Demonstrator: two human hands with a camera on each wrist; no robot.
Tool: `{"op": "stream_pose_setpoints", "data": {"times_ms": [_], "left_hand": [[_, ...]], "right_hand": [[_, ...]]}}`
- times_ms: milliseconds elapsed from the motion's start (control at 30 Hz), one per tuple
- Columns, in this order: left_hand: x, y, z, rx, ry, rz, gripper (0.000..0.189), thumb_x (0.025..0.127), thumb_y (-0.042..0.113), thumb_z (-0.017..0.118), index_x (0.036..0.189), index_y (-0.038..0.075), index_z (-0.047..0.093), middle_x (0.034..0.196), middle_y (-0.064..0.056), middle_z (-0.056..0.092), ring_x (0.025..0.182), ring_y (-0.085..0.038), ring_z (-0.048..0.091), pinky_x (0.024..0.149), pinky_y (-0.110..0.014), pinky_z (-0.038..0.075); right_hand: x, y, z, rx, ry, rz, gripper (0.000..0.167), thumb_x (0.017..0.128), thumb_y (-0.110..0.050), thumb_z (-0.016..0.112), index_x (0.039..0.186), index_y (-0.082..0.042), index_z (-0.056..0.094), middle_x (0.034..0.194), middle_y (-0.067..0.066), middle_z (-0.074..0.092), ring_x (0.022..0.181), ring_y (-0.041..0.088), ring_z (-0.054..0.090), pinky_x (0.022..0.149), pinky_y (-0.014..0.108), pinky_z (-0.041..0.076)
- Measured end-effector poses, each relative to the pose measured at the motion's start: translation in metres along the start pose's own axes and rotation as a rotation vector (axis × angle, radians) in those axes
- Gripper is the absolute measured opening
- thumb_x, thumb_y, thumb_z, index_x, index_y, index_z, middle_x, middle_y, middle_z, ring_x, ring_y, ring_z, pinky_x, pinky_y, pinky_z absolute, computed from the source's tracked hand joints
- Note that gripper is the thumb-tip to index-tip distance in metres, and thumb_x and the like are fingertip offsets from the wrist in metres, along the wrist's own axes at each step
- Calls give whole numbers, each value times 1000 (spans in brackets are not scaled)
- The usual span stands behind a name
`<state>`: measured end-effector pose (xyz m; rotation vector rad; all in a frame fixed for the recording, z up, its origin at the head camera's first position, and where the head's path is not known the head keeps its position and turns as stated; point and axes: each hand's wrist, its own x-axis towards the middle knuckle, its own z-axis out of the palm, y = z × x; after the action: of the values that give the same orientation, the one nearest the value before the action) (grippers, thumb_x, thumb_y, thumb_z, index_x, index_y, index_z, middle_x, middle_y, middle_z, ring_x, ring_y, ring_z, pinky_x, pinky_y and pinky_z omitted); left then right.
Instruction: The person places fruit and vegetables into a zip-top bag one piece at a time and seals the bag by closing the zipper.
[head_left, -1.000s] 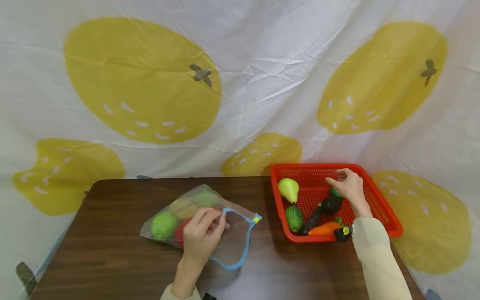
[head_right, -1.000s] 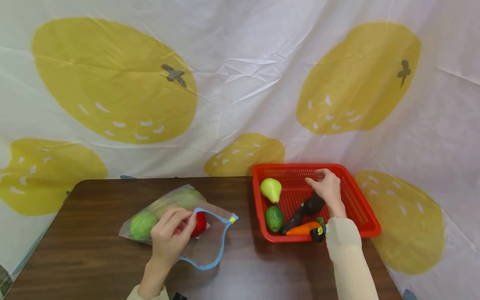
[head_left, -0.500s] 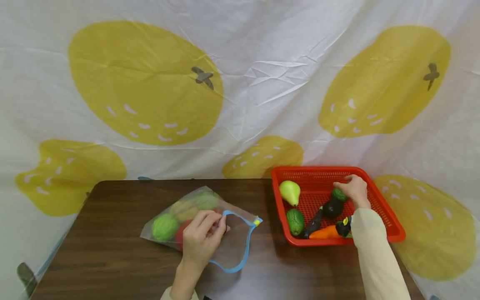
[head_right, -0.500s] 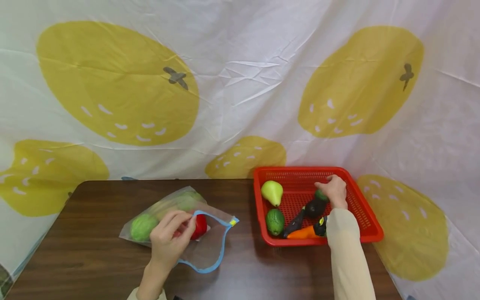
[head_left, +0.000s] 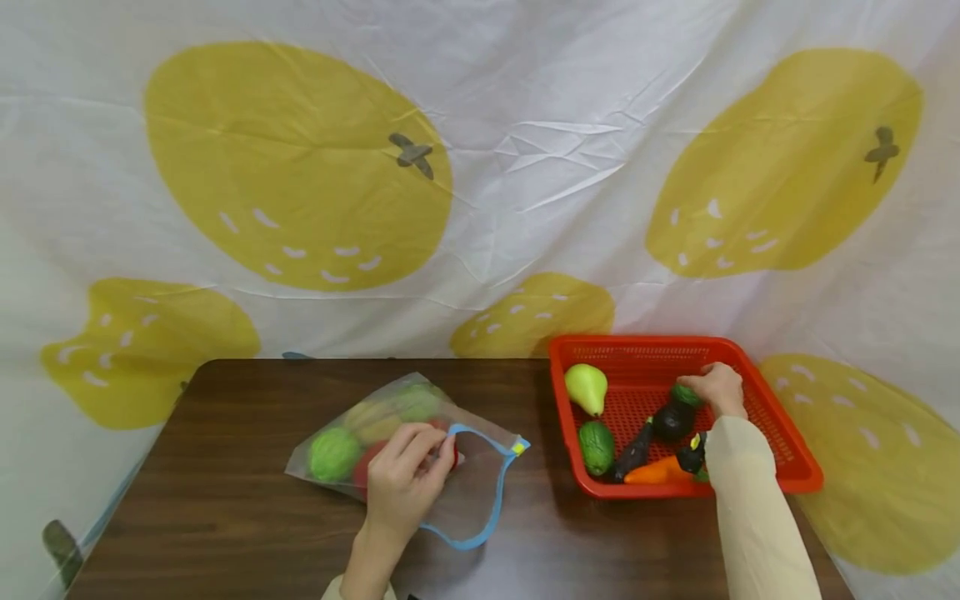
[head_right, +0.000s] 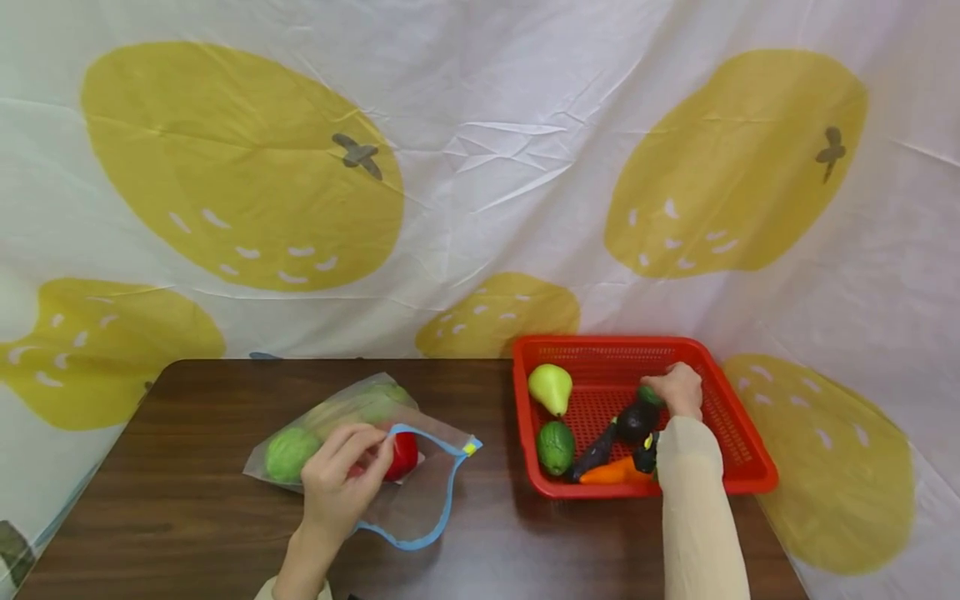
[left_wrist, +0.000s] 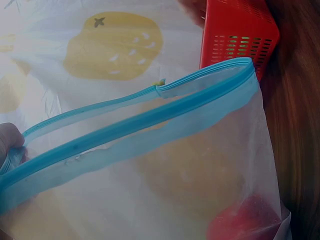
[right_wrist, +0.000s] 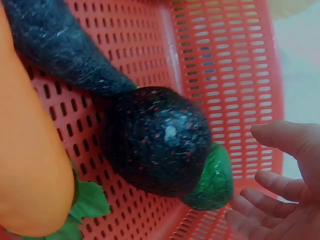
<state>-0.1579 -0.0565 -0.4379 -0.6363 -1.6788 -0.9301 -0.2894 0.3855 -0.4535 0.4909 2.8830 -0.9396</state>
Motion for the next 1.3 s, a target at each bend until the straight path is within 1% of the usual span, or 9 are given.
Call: {"op": "stream_pose_setpoints", "data": {"times_ms": [67, 267, 400, 500, 667, 833, 933, 1100, 1300], "left_hand": [[0, 0, 0, -5, 2, 7, 24, 90, 17, 58, 70, 5, 63, 71, -5, 57, 49, -9, 47, 45, -12, 39], [-1, -1, 0, -17, 8, 16, 23, 90, 17, 59, 71, 4, 63, 71, -5, 57, 49, -10, 46, 45, -12, 39], [-1, 0, 0, -26, 12, 23, 23, 90, 16, 59, 70, 4, 62, 70, -6, 56, 49, -10, 46, 45, -12, 38], [-1, 0, 0, -27, 12, 26, 23, 90, 16, 59, 70, 4, 62, 70, -6, 56, 49, -10, 46, 45, -12, 38], [0, -1, -2, -16, 13, 26, 24, 90, 16, 59, 70, 3, 63, 70, -6, 56, 49, -10, 46, 45, -12, 39], [1, -2, -4, -14, 17, 30, 24, 90, 15, 59, 70, 3, 62, 70, -7, 56, 49, -10, 46, 45, -12, 39], [1, -2, -4, -17, 17, 28, 24, 90, 15, 59, 70, 3, 62, 70, -7, 56, 49, -10, 46, 45, -12, 39], [1, -1, -3, -20, 17, 30, 24, 91, 16, 59, 70, 4, 62, 70, -6, 56, 49, -10, 46, 45, -11, 39], [2, -3, -3, -13, 26, 32, 24, 90, 16, 60, 70, 3, 62, 69, -7, 56, 49, -10, 46, 45, -12, 39]], "right_hand": [[2, 4, 2, 0, -11, 13, 66, 87, -26, 63, 130, 17, 38, 131, 37, 38, 117, 52, 38, 94, 58, 40], [7, 11, 8, -16, 22, 17, 66, 83, -26, 67, 124, 19, 41, 125, 38, 43, 110, 52, 43, 91, 57, 42], [7, 13, 10, -72, 44, -13, 59, 81, -26, 68, 112, 21, 49, 112, 40, 48, 100, 52, 48, 87, 56, 45], [6, 13, 12, -113, 38, 12, 58, 81, -26, 67, 107, 22, 49, 107, 42, 43, 98, 54, 45, 85, 59, 44], [9, 10, 16, -122, 31, 76, 70, 81, -24, 67, 119, 26, 34, 116, 45, 30, 108, 60, 32, 90, 65, 37], [13, 9, 22, -67, 45, 113, 80, 80, -21, 67, 126, 24, 19, 123, 47, 22, 114, 63, 26, 95, 66, 32], [12, 11, 25, -37, 55, 111, 77, 80, -20, 66, 124, 22, 18, 122, 46, 24, 112, 63, 28, 95, 66, 32], [11, 16, 28, -50, 69, 117, 77, 80, -20, 66, 123, 24, 19, 120, 45, 25, 110, 63, 29, 93, 65, 34], [21, 15, 29, -58, 68, 88, 81, 81, -24, 69, 124, 25, 21, 122, 46, 25, 111, 62, 27, 96, 65, 32]]}}
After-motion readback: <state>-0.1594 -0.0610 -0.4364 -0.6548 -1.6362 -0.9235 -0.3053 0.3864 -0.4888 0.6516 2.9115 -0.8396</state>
